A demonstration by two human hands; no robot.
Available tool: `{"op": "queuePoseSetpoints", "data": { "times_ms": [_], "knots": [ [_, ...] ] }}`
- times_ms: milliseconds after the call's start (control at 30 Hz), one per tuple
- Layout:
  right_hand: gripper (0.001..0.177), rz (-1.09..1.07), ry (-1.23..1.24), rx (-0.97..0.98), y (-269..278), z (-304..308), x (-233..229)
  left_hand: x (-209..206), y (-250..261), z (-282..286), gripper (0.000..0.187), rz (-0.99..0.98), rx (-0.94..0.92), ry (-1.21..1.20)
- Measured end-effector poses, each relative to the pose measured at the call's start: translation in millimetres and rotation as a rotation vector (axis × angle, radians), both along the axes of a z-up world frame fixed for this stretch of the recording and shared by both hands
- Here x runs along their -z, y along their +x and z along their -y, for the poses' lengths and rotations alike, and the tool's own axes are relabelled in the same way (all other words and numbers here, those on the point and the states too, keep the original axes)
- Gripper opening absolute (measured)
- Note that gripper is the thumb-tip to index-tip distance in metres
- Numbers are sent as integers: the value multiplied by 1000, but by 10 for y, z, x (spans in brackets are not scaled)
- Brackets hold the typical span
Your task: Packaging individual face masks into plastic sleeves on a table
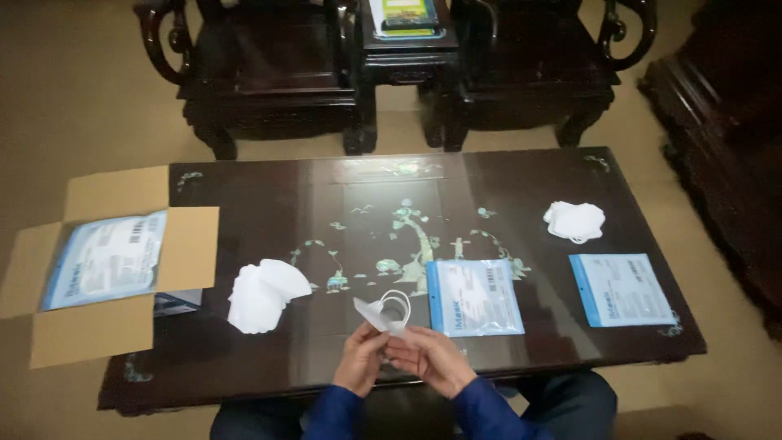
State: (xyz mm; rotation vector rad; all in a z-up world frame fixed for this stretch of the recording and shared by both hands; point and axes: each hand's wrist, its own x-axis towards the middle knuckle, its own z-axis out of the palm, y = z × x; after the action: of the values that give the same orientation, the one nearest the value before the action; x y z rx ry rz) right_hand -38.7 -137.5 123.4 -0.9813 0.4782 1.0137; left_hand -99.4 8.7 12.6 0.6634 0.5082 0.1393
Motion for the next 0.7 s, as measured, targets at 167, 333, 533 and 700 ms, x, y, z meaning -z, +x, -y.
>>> {"op": "queuePoseSetpoints", "data": {
  "times_ms": [167,333,533,700],
  "knots": [
    [28,205,-261,127,170,121,488,-304,61,-135,45,-214,-15,-38],
    [35,426,-422,-86,229,120,633,217,-42,-294,52,-200,30,409],
    [28,870,-334,-94,219,174,1103,153,-85,-164,41,-66,60,639],
    [18,1017,-479,-222,222,239,1014,44,-136,-108,29,-64,168,874]
  ]
}}
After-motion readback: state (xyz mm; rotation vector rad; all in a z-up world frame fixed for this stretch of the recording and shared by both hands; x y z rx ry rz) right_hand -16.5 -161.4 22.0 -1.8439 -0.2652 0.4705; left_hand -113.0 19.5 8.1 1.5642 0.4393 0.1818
